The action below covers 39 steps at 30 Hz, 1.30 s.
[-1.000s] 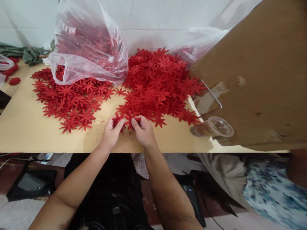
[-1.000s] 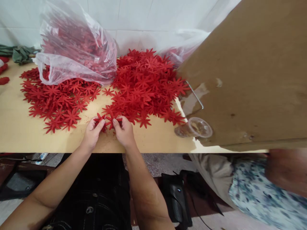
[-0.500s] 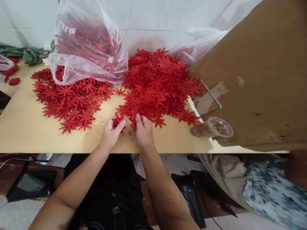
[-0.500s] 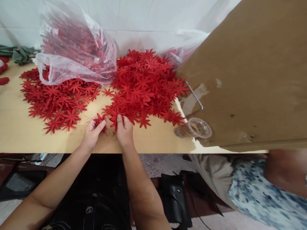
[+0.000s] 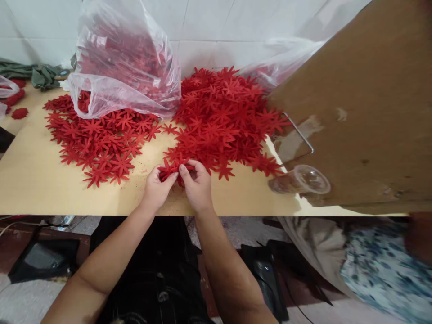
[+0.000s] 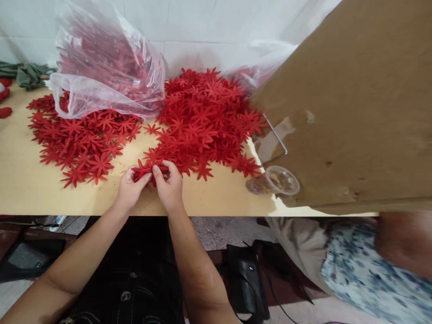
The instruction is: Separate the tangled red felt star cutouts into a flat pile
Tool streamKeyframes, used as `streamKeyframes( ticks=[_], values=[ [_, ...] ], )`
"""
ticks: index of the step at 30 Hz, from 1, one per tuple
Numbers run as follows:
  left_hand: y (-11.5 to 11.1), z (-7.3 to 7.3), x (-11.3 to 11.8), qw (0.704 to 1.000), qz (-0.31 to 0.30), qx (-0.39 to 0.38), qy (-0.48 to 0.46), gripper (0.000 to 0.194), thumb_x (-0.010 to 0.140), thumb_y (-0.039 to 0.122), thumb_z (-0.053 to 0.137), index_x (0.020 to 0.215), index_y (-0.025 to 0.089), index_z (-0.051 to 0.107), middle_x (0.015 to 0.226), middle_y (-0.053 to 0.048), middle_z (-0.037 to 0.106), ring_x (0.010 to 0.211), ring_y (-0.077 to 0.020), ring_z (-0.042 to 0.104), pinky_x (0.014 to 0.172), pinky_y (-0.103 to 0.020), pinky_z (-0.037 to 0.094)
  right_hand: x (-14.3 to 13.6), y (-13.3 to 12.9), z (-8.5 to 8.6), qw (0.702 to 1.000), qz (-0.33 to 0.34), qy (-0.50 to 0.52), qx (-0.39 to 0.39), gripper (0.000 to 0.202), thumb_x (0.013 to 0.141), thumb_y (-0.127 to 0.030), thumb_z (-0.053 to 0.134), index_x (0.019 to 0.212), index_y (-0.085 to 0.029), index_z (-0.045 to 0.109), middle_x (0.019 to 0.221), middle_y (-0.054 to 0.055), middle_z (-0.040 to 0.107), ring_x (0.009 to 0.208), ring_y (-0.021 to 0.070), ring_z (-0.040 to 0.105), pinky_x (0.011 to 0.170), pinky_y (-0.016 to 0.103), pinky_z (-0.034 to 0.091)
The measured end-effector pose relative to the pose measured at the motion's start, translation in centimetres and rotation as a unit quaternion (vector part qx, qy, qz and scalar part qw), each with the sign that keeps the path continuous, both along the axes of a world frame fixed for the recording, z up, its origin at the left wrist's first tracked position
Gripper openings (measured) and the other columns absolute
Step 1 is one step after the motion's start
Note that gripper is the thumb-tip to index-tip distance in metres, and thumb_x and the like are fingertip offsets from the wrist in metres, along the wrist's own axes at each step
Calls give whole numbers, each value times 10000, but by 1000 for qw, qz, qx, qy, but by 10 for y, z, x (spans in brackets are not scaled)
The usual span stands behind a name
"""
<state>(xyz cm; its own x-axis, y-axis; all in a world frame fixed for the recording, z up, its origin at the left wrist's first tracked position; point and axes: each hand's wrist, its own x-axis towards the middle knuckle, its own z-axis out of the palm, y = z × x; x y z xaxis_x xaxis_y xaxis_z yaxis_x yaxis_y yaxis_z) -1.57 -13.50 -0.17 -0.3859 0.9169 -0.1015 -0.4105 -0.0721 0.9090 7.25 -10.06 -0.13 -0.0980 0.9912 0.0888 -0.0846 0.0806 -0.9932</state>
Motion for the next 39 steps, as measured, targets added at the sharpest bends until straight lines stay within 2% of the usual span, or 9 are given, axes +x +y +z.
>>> streamKeyframes(
  ticks=[2,4,9,13,16,21,29,34,39],
  values=[
    [0,1,1,1000,-2,-5,-6,283,566,245,718,758,157,530,770,5,651,749,-113,604,819,-316,455,0,1,2,1000,-2,12,5,275,664,-394,642,822,-185,559,743,6,598,665,119,548,632,259,444],
    [-1,3,1,1000,1,-9,-12,299,553,248,728,761,155,534,763,7,649,739,-113,602,814,-319,457,1,1,3,1000,-6,-6,18,246,687,-411,616,731,-180,544,653,-12,559,597,103,506,573,241,417],
    [-2,7,1,1000,5,-15,-12,287,554,246,729,758,150,552,738,17,636,701,-96,586,797,-302,462,0,-1,2,996,-45,-65,40,374,803,-446,461,545,-181,405,502,-53,356,498,71,350,504,223,321],
    [-3,8,1,1000,5,-22,-9,265,560,256,726,729,144,556,707,19,626,678,-90,577,780,-289,462,-2,0,1,996,-50,-50,52,276,775,-421,514,645,-179,483,569,-43,438,546,77,402,547,222,355],
    [-3,8,1,1000,8,-24,-9,262,557,262,731,712,146,555,677,26,615,647,-86,568,745,-274,465,-3,4,1,999,-41,8,22,233,717,-411,579,743,-189,518,634,-34,500,563,82,440,551,221,379],
    [-3,8,1,1000,16,-25,-10,246,552,250,738,684,145,559,640,38,602,608,-62,551,675,-222,458,6,12,-1,996,-80,48,5,281,726,-422,575,630,-186,456,556,-57,436,513,65,392,520,209,342],
    [-3,4,0,997,44,-30,-52,241,560,247,740,691,152,561,609,58,592,541,-41,520,590,-192,432,16,20,-6,995,-97,33,-22,397,748,-534,509,578,-195,391,497,-71,348,458,64,335,465,213,301],
    [-4,6,-2,996,40,-10,-83,205,551,236,749,679,156,610,637,47,629,607,-50,564,668,-194,449,15,18,-4,996,-77,18,-29,387,731,-514,538,553,-194,412,504,-61,349,496,76,364,492,215,327],
    [-6,14,-3,987,-21,-2,-160,197,553,259,747,706,170,662,705,16,677,709,-92,612,794,-250,452,14,12,-1,1000,-9,-22,-16,383,728,-479,560,532,-187,410,506,-60,356,491,69,340,499,213,310]
  ],
)
